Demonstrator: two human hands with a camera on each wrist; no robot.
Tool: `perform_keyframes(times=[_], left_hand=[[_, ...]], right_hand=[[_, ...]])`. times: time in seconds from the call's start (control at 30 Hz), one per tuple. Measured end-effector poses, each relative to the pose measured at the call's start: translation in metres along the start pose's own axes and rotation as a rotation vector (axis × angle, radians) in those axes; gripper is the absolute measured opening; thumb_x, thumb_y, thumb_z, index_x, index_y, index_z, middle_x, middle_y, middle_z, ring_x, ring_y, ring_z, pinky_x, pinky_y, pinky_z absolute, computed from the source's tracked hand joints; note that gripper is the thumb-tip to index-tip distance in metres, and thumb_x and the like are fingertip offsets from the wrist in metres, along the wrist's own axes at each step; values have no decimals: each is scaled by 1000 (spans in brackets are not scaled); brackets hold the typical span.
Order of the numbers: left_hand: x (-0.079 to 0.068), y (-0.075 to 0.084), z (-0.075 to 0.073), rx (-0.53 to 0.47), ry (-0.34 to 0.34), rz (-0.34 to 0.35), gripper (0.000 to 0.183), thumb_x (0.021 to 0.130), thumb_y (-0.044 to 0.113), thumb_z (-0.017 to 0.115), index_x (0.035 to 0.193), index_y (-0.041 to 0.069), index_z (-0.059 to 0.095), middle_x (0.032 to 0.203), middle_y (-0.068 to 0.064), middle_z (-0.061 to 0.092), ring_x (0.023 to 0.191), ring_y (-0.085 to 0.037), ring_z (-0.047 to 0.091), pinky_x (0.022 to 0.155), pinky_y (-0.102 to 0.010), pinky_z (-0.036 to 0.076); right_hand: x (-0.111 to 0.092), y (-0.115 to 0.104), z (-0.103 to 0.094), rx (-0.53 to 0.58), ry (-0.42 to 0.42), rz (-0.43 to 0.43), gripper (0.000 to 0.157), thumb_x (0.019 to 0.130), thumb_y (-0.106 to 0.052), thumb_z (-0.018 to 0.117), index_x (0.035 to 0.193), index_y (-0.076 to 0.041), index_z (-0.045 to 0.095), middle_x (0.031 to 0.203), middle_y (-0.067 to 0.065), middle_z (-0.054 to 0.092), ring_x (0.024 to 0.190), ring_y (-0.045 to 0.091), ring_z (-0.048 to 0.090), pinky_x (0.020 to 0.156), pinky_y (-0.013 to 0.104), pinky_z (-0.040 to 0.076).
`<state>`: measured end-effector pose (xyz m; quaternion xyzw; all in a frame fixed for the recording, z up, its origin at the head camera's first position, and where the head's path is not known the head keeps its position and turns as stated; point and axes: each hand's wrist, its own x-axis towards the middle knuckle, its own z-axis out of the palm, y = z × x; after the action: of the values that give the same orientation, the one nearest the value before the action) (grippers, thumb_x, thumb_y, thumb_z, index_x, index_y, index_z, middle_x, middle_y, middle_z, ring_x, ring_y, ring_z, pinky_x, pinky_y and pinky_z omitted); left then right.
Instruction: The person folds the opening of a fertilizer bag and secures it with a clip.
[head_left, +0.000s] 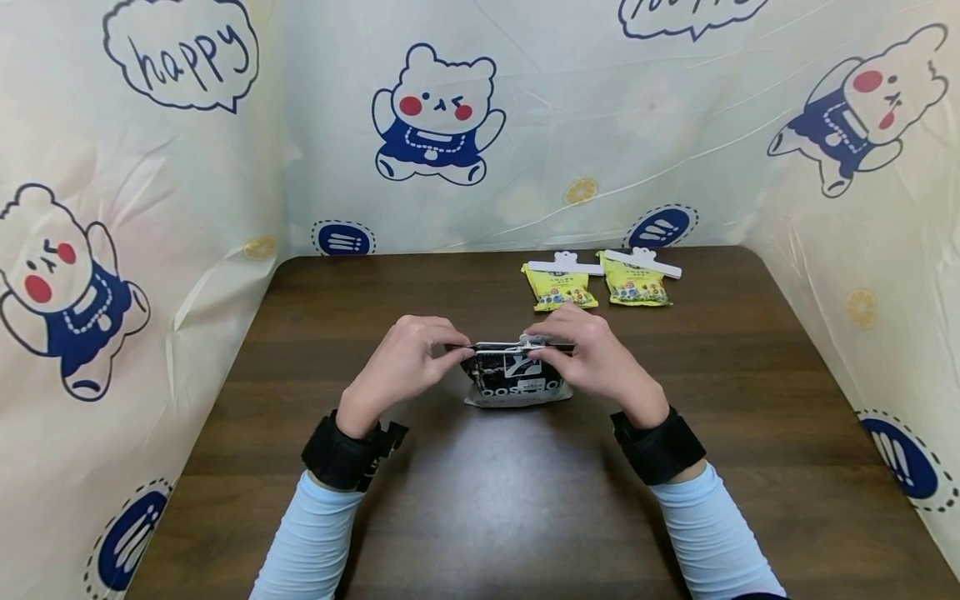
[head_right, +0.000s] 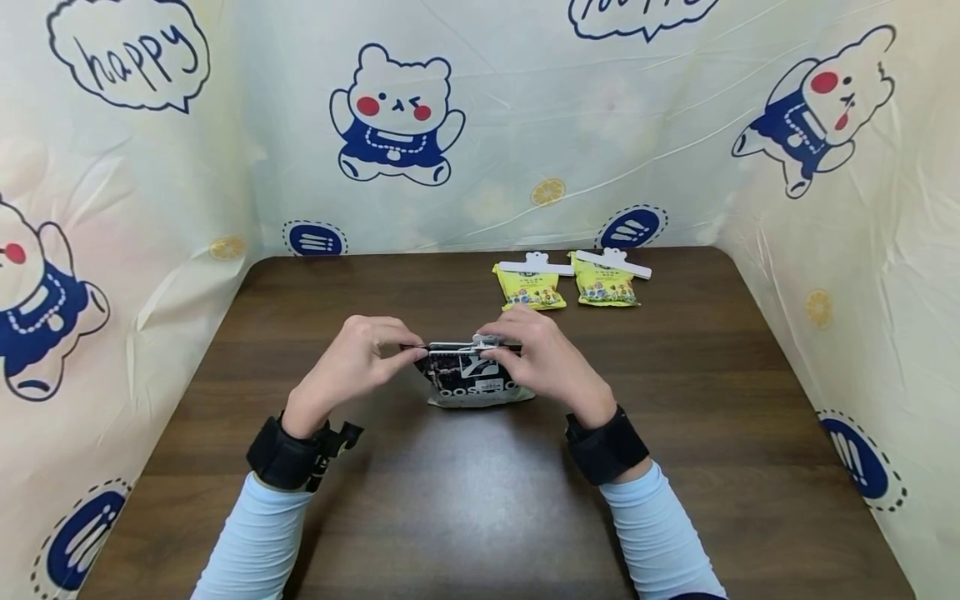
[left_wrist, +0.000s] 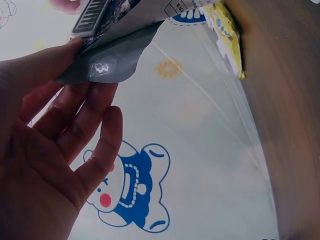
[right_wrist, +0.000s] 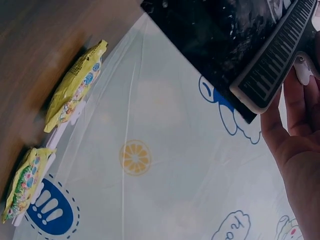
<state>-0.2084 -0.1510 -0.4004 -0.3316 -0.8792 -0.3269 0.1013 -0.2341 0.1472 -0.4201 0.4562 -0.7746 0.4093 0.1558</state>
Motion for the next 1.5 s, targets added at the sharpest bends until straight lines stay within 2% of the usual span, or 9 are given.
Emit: perform_keyframes(times=[0.17, 0.33, 0.47, 0.57, 0.73, 0.87, 1.07, 1.37, 1.5], left_hand=[[0, 0, 0, -27, -13, -13, 8, 93, 6, 82, 101, 8, 84, 92, 3, 76, 77, -7, 66, 65, -30, 51], [0, -1, -5, -31, -34, -58, 12, 93, 14, 84, 105, 11, 83, 94, 5, 76, 84, -7, 68, 72, -33, 54], [-2, -2, -12, -25, -42, -91, 15, 92, 12, 84, 107, 10, 82, 98, 5, 76, 90, -9, 70, 80, -37, 57], [-2, -3, -14, -33, -48, -100, 15, 93, 9, 83, 107, 10, 82, 99, 4, 76, 91, -10, 70, 80, -37, 57], [-2, -3, -13, -59, -39, -77, 11, 92, 5, 83, 103, 8, 83, 95, 2, 77, 86, -10, 71, 74, -40, 58], [-1, -3, -10, -54, -24, -47, 10, 91, 1, 82, 100, 5, 83, 94, -2, 78, 83, -11, 73, 73, -38, 60], [-1, -3, -9, -42, -14, -42, 9, 91, 0, 81, 99, 5, 83, 92, -5, 79, 80, -10, 72, 70, -32, 59], [0, -4, -8, -32, 2, -16, 8, 91, 1, 82, 97, 6, 83, 90, -2, 78, 77, -9, 72, 67, -31, 57], [0, -5, -8, -37, -2, -27, 8, 92, 2, 82, 99, 6, 83, 91, -1, 78, 78, -8, 71, 68, -31, 57]], right_hand=[[-2, 0, 0, 4, -14, 37, 29, 88, 1, 85, 115, -1, 77, 106, 7, 74, 99, 22, 65, 79, 37, 53], [-3, 1, -4, 18, -47, 89, 36, 89, -1, 84, 124, -3, 75, 116, 7, 73, 109, 23, 66, 88, 43, 55], [-3, 3, -8, 13, -54, 107, 38, 89, 0, 84, 126, -4, 74, 119, 8, 73, 111, 24, 67, 91, 45, 56], [-2, 4, -9, 11, -53, 104, 35, 91, 0, 82, 124, -4, 74, 118, 8, 73, 108, 24, 68, 89, 45, 56], [-3, 5, -9, 14, -46, 84, 31, 90, 1, 82, 120, -3, 75, 113, 8, 73, 100, 21, 67, 81, 44, 56], [-4, 4, -9, 2, -34, 77, 31, 88, 3, 84, 118, -3, 76, 109, 7, 72, 95, 19, 66, 76, 39, 55], [-3, 4, -6, 12, -22, 69, 29, 88, 4, 84, 115, -2, 76, 106, 6, 72, 93, 19, 64, 76, 34, 52], [-2, 4, -1, 20, 9, 34, 30, 87, 6, 83, 116, -1, 76, 106, 7, 73, 91, 19, 63, 74, 34, 53], [-2, 5, -2, 21, -14, 65, 33, 89, 4, 82, 121, -3, 75, 111, 7, 73, 94, 19, 63, 76, 36, 54]])
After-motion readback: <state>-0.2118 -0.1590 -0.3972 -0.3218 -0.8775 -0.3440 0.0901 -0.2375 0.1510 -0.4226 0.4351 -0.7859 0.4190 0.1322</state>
